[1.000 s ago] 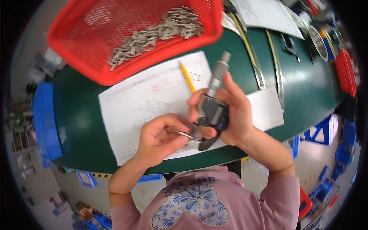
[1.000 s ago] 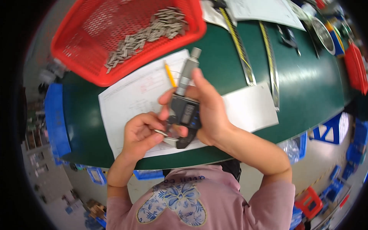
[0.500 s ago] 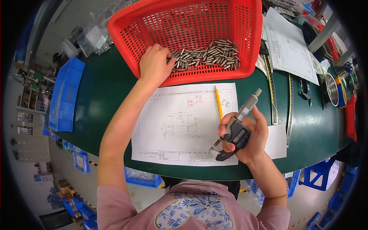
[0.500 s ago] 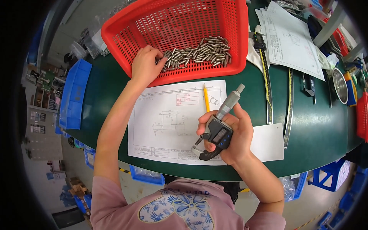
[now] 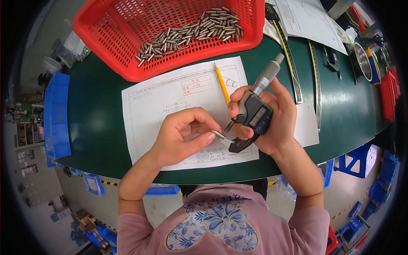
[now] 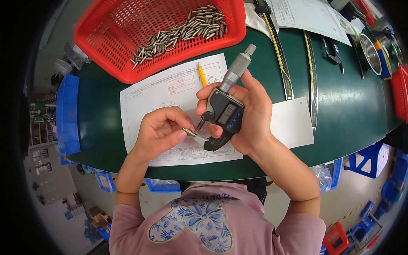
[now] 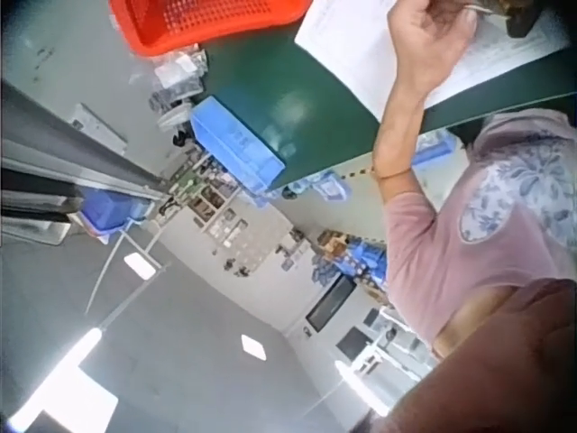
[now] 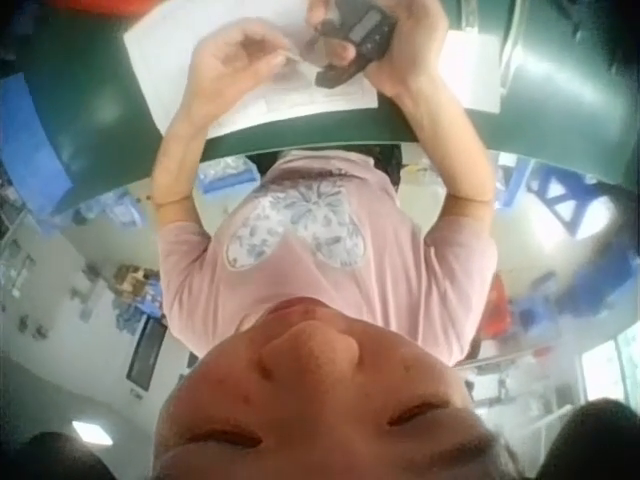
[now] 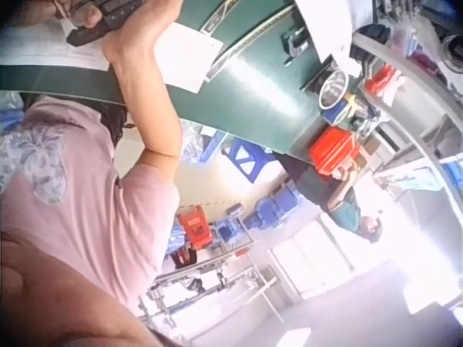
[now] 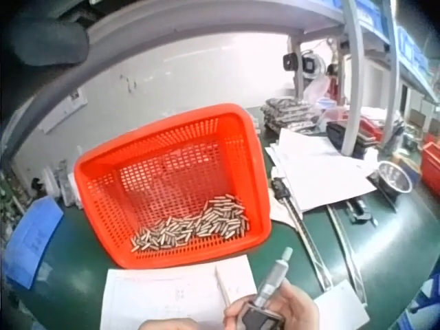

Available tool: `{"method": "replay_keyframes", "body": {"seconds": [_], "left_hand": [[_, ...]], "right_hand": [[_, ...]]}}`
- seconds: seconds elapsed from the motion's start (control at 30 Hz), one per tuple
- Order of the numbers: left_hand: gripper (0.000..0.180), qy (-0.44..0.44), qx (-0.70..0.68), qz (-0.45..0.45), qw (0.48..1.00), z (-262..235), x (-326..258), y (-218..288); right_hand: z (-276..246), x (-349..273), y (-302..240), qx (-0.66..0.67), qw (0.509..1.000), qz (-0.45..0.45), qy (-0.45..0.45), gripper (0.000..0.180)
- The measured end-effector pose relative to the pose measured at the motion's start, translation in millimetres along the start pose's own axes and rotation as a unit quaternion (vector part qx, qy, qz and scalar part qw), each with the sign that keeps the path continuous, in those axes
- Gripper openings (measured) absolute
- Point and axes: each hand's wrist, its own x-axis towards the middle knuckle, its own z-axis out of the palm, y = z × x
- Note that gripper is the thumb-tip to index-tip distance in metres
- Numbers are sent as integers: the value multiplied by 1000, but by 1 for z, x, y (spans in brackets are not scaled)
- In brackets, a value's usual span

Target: Using a digital micrometer to measure small metal pins at a manufacturing workbench while referencing a technical drawing.

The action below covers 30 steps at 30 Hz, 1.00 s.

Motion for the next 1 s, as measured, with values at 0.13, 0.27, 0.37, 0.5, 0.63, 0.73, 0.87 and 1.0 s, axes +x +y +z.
{"method": "replay_keyframes", "body": {"seconds": [0.13, 0.27, 0.37, 0.5, 0.63, 0.73, 0.87, 1.0], "left_hand": [[14, -5, 22, -2, 1000, 4, -3, -2], [15, 7, 31, -3, 999, 7, -5, -6], [14, 15, 31, -10, 999, 7, -6, -6], [15, 9, 15, -9, 1000, 7, -6, -5], [16, 1, 24, -9, 1000, 7, -6, -4], [18, 15, -7, -27, 999, 8, -8, -4], [20, 17, -56, -47, 997, 9, -10, -7], [19, 33, -72, -69, 995, 10, -11, -8]], "right_hand": [[1, -3, 1, -21, 1000, 14, -11, 62], [2, -5, 3, -9, 1000, 25, -9, 63], [3, -6, 4, -2, 1000, 15, -11, 64], [1, -5, 4, -5, 1000, 14, -17, 66], [-1, -3, 5, -25, 999, 12, -18, 67], [-1, -2, 8, -27, 1000, 12, -10, 68], [-2, -1, 9, -19, 999, 14, -22, 69], [-4, 1, 12, 7, 999, -3, -39, 70]]}}
